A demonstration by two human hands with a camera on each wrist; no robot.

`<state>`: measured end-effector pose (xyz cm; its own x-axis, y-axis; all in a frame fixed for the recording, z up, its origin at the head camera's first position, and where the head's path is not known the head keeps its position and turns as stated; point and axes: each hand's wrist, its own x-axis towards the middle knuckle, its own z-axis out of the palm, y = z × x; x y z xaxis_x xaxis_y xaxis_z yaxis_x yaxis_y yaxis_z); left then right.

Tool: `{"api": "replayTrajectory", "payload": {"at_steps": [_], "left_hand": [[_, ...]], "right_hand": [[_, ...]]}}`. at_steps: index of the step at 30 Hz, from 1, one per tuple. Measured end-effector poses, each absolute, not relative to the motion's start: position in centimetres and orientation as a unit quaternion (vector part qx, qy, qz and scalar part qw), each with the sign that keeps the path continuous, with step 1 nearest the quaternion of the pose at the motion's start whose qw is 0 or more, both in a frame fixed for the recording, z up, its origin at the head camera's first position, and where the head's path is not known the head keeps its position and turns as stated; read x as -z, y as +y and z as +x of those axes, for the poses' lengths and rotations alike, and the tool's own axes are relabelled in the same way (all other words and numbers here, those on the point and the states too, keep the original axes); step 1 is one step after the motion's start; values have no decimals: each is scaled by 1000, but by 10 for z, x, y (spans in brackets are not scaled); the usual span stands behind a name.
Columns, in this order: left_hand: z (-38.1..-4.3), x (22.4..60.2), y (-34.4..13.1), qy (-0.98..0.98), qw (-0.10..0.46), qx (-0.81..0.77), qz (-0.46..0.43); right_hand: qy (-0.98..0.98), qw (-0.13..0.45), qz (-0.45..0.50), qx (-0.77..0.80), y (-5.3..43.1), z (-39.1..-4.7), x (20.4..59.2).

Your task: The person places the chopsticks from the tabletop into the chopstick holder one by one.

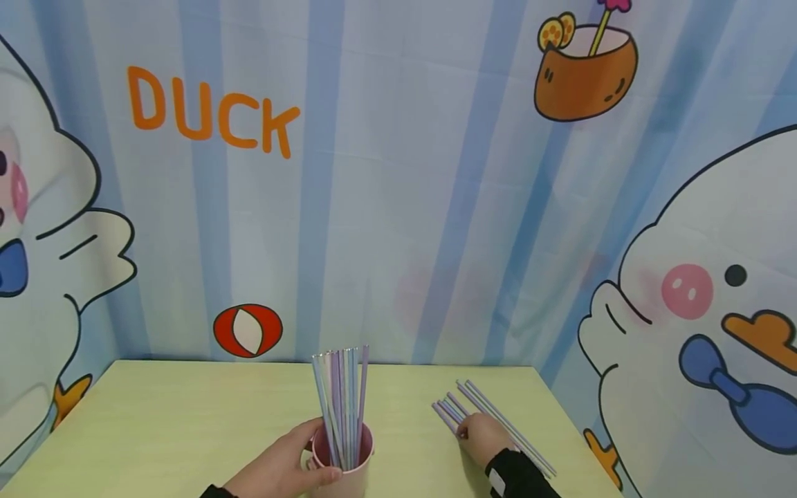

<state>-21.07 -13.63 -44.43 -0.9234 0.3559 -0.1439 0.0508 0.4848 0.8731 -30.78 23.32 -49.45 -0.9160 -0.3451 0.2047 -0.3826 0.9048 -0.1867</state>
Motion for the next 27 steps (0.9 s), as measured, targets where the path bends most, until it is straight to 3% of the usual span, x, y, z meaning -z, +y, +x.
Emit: {"api": "replayTrajectory", "payload": {"at_steps": [16,27], "left_hand": [[-210,444,-135,854,152,-485,111],[-210,444,-135,853,153,-485,113]], "right_hand": [[-971,34,198,-129,205,-304,497],[-957,26,238,-164,186,-295,473]]}}
